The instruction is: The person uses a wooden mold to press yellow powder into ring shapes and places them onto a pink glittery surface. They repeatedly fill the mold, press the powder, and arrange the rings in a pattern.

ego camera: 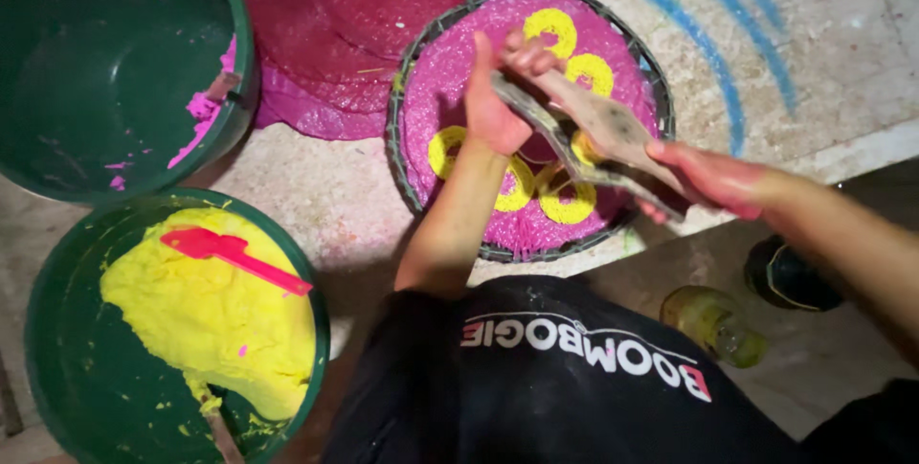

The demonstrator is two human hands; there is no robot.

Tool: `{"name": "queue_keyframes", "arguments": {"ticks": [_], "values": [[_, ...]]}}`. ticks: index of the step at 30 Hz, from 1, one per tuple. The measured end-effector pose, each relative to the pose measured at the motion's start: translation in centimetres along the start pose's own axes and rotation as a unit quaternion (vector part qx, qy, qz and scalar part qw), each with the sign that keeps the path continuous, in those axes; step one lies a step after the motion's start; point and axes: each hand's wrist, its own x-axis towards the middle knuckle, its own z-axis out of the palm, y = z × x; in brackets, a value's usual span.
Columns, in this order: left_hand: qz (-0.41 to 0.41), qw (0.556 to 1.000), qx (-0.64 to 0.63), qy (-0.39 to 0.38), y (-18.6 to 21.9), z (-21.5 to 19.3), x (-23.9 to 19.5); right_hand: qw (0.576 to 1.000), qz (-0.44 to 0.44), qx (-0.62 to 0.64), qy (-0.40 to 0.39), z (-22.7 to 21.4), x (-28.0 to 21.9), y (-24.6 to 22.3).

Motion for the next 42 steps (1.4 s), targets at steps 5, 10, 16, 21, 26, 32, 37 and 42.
{"name": "queue_keyframes", "arguments": {"ticks": [5, 10, 16, 21, 26, 32, 37, 42], "values": [[0.108, 0.988, 0.037, 0.102, 2.4, -1.0, -0.1, 0.958, -0.043, -0.255, 0.125, 1.0, 0.7, -5.6], [0.144, 0.98, 0.089, 0.103, 5.1, -1.3, -0.8, 0.944, -0.089, -0.291, 0.125, 3.7, 1.7, -7.3], [0.148, 0.976, 0.035, 0.155, 3.2, -2.9, -1.3, 0.935, -0.04, -0.333, 0.119, 3.1, 1.0, -7.7], [0.149, 0.974, 0.025, 0.17, 2.0, -4.1, 0.5, 0.887, -0.073, -0.408, 0.206, 1.9, 0.6, -7.5], [0.157, 0.975, 0.086, 0.134, 4.2, -3.3, 2.3, 0.873, -0.137, -0.396, 0.251, 2.7, 1.8, -7.9], [0.172, 0.967, 0.116, 0.145, 6.3, -2.2, 0.6, 0.899, -0.187, -0.348, 0.19, 4.2, 3.9, -7.4], [0.187, 0.953, 0.102, 0.217, 4.2, -4.6, -1.0, 0.909, -0.079, -0.372, 0.172, 3.1, 3.9, -6.0], [0.14, 0.988, 0.033, 0.062, 1.4, -7.9, 0.1, 0.885, -0.105, -0.393, 0.226, -1.1, 1.3, -5.8]]}}
